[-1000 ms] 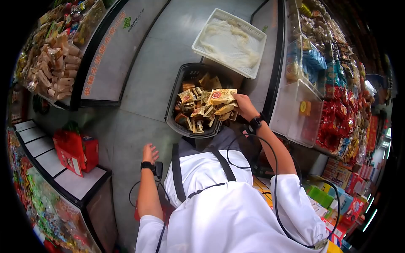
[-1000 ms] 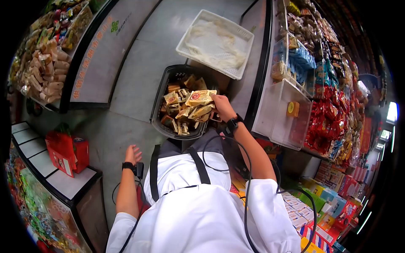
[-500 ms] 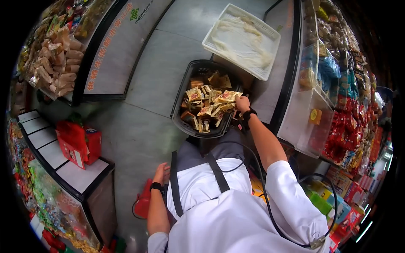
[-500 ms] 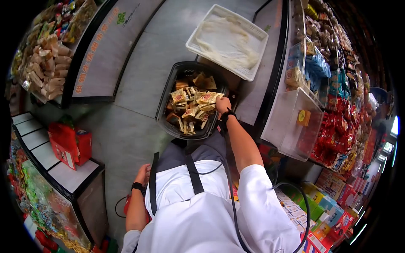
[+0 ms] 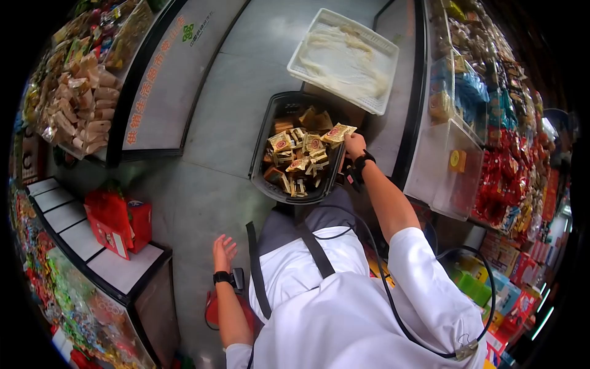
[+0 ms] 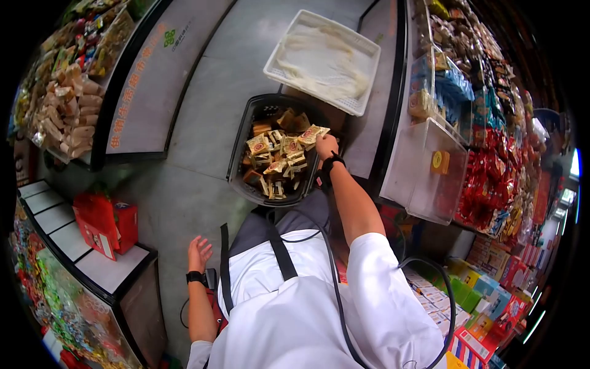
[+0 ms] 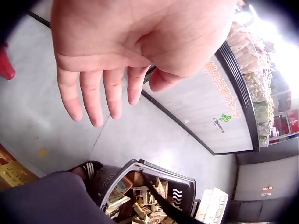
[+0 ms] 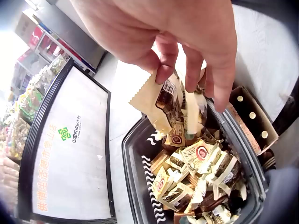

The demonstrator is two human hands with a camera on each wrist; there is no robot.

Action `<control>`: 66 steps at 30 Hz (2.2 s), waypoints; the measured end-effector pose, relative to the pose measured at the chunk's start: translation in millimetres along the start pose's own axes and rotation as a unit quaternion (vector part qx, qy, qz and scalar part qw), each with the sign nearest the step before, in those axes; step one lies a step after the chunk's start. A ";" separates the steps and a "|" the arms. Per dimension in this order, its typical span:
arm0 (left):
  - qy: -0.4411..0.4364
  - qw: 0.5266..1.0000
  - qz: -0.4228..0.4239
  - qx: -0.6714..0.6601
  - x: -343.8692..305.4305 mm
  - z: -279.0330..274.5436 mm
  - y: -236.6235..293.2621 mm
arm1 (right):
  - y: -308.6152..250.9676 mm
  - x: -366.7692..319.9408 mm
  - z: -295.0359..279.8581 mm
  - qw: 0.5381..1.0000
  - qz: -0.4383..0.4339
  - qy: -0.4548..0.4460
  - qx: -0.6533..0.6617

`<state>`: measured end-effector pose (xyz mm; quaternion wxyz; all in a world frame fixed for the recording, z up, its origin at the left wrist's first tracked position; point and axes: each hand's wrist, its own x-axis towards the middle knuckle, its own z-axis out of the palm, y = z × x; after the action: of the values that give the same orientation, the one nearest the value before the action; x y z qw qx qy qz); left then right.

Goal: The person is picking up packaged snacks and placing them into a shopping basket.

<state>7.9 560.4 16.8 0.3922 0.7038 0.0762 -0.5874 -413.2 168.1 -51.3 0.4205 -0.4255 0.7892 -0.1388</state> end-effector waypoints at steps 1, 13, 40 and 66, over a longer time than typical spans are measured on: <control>-0.005 1.000 0.000 0.003 1.4 -1.8 -7.2 | 2.0 2.1 0.1 1.000 0.002 0.010 0.005; -0.026 0.998 -0.062 -0.004 3.7 -14.7 -33.6 | -67.0 -61.1 -43.4 0.974 0.126 -0.126 0.142; -0.162 0.946 -0.019 0.279 50.0 174.6 44.8 | 4.2 -82.0 -407.1 0.936 -0.130 0.273 0.183; -0.329 0.804 0.284 0.405 -154.8 601.9 125.5 | 18.8 85.2 -492.0 0.953 0.037 0.215 -0.208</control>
<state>-428.7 143.6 210.7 0.2222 0.5535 -0.5057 -0.6233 -832.5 43.9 190.4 0.1479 -0.4344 0.8874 -0.0437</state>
